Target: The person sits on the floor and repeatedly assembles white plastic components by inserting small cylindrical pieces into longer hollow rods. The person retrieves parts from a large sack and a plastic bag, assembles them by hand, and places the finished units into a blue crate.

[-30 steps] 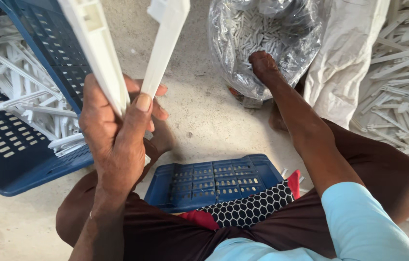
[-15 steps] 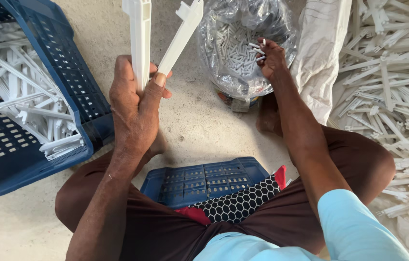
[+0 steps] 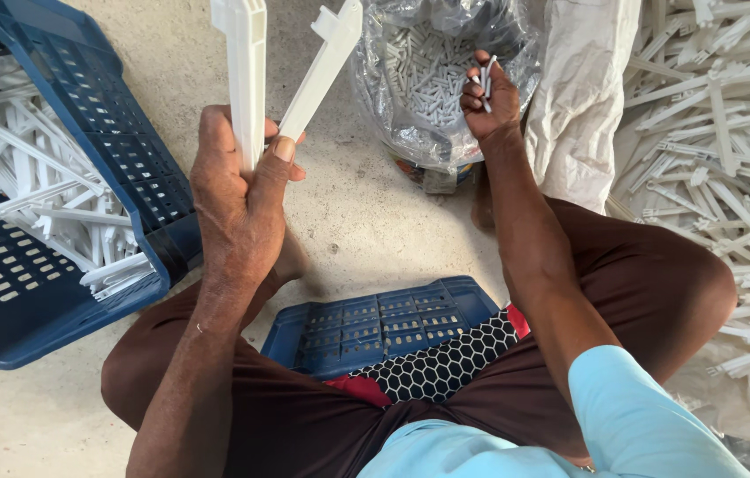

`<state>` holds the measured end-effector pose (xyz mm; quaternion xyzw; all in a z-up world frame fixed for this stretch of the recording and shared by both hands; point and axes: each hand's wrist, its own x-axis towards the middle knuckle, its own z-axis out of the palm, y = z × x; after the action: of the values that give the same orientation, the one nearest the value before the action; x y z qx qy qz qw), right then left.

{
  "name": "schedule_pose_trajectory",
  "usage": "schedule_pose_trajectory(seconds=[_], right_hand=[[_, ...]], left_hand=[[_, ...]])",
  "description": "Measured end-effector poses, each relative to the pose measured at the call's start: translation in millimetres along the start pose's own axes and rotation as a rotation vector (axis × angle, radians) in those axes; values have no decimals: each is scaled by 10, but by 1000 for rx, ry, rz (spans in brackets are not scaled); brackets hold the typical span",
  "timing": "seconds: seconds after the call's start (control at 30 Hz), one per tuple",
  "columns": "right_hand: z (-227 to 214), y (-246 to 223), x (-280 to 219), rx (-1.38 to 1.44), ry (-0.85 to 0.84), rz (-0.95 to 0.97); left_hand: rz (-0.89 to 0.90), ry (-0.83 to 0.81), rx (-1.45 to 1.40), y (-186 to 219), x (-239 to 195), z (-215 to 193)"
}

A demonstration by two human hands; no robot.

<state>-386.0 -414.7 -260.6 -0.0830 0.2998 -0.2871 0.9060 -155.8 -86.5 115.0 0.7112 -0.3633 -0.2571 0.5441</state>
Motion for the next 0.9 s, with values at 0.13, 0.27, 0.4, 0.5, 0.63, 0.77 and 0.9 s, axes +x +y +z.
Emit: schedule_pose_trajectory(seconds=[0.13, 0.27, 0.4, 0.5, 0.63, 0.77, 0.9], right_hand=[[63, 111, -44, -27, 52, -7], [171, 103, -115, -63, -169, -57], [363, 79, -282, -62, -156, -78], [663, 26, -422, -66, -156, -48], [1283, -61, -727, -117, -283, -11], [1921, -178, -1132, -152, -357, -4], [2379, -299, -1579, -171, -339, -43]], left_hand=[[7, -6, 8, 5, -2, 9], [51, -9, -2, 10, 3, 19], [38, -4, 20, -5, 8, 36], [62, 4, 14, -39, 57, 92], [77, 35, 23, -40, 135, 186], [159, 81, 82, -57, 183, 185], [229, 79, -135, -130, 234, 156]])
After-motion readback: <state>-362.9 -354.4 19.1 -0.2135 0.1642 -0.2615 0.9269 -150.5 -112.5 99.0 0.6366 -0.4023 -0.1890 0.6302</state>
